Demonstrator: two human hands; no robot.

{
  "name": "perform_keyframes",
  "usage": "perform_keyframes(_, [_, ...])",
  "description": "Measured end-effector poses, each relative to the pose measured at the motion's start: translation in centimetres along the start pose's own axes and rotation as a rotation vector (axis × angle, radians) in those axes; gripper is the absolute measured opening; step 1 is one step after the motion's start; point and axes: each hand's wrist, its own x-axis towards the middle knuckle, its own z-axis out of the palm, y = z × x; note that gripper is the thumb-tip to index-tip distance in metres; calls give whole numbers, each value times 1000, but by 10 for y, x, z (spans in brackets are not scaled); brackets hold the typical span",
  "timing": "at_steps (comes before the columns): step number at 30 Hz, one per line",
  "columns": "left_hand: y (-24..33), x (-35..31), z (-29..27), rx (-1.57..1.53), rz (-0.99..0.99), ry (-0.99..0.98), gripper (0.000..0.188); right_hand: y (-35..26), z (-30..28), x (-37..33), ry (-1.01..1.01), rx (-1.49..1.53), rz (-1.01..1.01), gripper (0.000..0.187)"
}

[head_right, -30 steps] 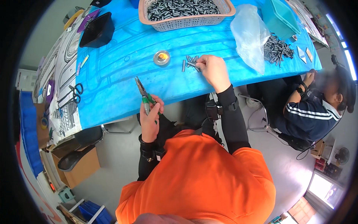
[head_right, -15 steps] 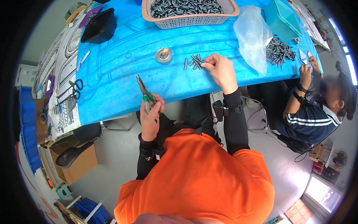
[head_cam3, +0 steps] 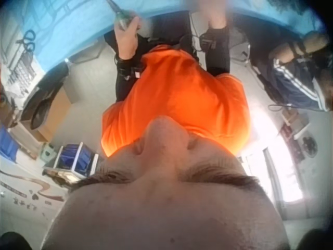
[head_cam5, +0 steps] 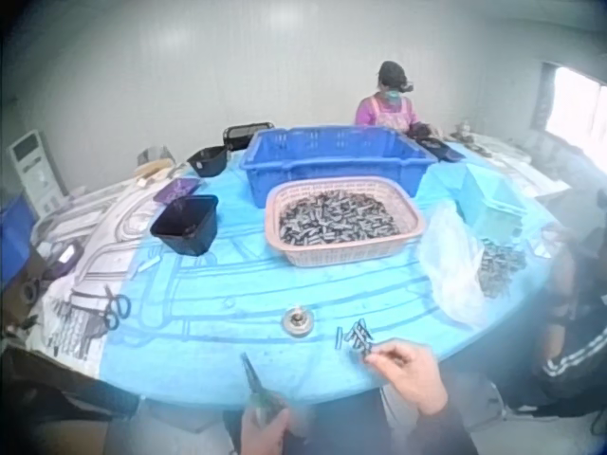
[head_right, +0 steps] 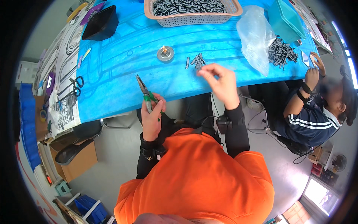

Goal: Manually assemble small cylindrical metal or plastic parts using pliers.

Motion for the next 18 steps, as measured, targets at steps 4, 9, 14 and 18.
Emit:
perform_keyframes(4, [-2,3,6,-3,-23,-78,18,6,29,-29,-170,333,-70,8])
perform_keyframes(9, [0,8,15,-146,-98,-135,20,13,46,-44,-296,476,-61,8])
perform_keyframes(14, [-5,15,22,-200,-137,-133,25,16,58,-41,-237,697,41,9])
perform_keyframes(18, [-13,22,32,-160,-25,-145,28,14,67,-37,-112,624,13,10])
